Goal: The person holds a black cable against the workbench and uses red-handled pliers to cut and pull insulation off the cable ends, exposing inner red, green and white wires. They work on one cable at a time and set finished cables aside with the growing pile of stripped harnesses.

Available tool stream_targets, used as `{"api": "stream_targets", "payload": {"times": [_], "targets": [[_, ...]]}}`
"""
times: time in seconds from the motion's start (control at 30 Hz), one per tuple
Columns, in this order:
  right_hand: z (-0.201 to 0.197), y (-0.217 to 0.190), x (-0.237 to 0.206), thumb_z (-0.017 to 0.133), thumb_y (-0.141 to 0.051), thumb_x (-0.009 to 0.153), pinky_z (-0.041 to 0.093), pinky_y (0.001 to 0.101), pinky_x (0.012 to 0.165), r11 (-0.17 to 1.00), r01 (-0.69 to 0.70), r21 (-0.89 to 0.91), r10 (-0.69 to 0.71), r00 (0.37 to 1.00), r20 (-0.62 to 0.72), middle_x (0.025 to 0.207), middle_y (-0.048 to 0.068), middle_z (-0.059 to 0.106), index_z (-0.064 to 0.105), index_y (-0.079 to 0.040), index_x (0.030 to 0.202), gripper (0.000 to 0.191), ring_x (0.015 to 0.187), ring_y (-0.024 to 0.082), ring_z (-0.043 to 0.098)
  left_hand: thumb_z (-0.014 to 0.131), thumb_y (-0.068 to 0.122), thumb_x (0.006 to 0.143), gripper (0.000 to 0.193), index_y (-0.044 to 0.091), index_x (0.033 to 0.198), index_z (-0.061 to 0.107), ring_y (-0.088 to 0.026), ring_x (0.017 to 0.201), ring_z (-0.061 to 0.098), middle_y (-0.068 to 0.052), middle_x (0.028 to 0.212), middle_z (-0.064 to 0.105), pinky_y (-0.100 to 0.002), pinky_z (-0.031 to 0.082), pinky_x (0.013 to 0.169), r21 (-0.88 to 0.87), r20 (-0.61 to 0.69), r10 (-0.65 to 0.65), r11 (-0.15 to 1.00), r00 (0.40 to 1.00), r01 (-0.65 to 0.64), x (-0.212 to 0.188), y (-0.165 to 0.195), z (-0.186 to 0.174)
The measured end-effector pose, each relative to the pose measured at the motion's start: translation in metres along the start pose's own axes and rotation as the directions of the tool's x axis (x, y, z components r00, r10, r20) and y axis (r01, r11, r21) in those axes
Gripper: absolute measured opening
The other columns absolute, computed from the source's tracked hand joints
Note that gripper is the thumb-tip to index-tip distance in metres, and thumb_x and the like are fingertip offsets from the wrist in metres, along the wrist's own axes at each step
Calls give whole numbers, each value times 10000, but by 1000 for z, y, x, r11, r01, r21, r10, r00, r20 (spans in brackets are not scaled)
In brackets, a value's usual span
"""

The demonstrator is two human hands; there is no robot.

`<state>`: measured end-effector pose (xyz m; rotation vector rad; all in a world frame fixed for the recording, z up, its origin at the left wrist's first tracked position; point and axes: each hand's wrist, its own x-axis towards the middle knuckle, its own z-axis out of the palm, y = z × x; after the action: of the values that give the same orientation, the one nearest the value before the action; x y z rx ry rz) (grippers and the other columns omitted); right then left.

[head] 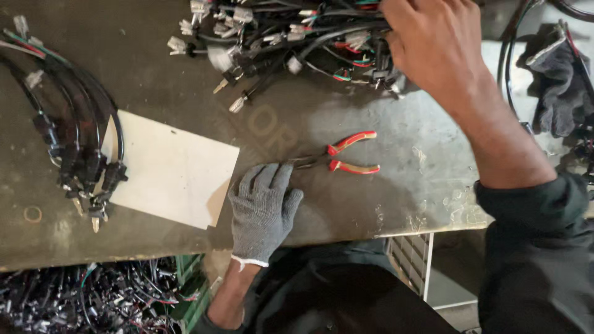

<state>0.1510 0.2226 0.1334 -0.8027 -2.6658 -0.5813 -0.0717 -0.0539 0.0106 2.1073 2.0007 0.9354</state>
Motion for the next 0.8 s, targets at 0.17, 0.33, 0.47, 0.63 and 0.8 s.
{"api": "stream_targets", "payload": {"times": [0.17, 0.33, 0.47, 0.63, 0.8], "targets": [[10, -16, -4, 839, -249, 797, 475, 413, 689, 998, -55, -42, 55, 998, -11, 894, 64, 663, 699, -87, 1022, 310, 855, 290, 661, 753, 352, 897, 545, 125, 1364, 591, -328, 1262, 506, -94, 1320, 569, -544, 401, 1034, 7, 52, -25, 1000, 998, 24, 0, 0, -1], [18, -37, -3, 715, -85, 789, 483, 382, 759, 987, -20, -157, 5, 995, -97, 1048, 58, 623, 706, -55, 1091, 304, 980, 251, 621, 743, 348, 911, 570, 109, 1402, 580, -321, 1271, 505, -93, 1346, 568, -538, 404, 1029, 4, 15, 6, 1000, 1000, -6, -1, 2, -2], [26, -48, -3, 668, -41, 794, 489, 377, 810, 989, -29, -142, 7, 988, -152, 1090, 30, 617, 719, -87, 1129, 342, 1075, 242, 581, 741, 359, 909, 560, 106, 1386, 589, -321, 1267, 503, -99, 1342, 567, -539, 408, 1026, 24, 1, 8, 1000, 1000, -8, -3, 4, -2], [31, -38, -8, 681, -51, 772, 480, 409, 895, 997, 28, -78, -35, 995, -98, 1121, 26, 644, 684, -106, 1032, 265, 1115, 236, 599, 742, 373, 884, 549, 108, 1343, 600, -319, 1265, 502, -99, 1315, 569, -545, 410, 1007, 39, 23, -8, 999, 1000, 7, -5, 3, -1], [39, 6, -24, 674, 4, 699, 464, 463, 673, 991, -76, 108, 84, 994, -66, 887, 121, 690, 733, -39, 1048, 356, 800, 345, 649, 741, 366, 886, 570, 93, 1363, 591, -325, 1244, 500, -113, 1290, 568, -543, 408, 990, 34, 11, 11, 999, 1000, -11, -3, 1, -3]]}}
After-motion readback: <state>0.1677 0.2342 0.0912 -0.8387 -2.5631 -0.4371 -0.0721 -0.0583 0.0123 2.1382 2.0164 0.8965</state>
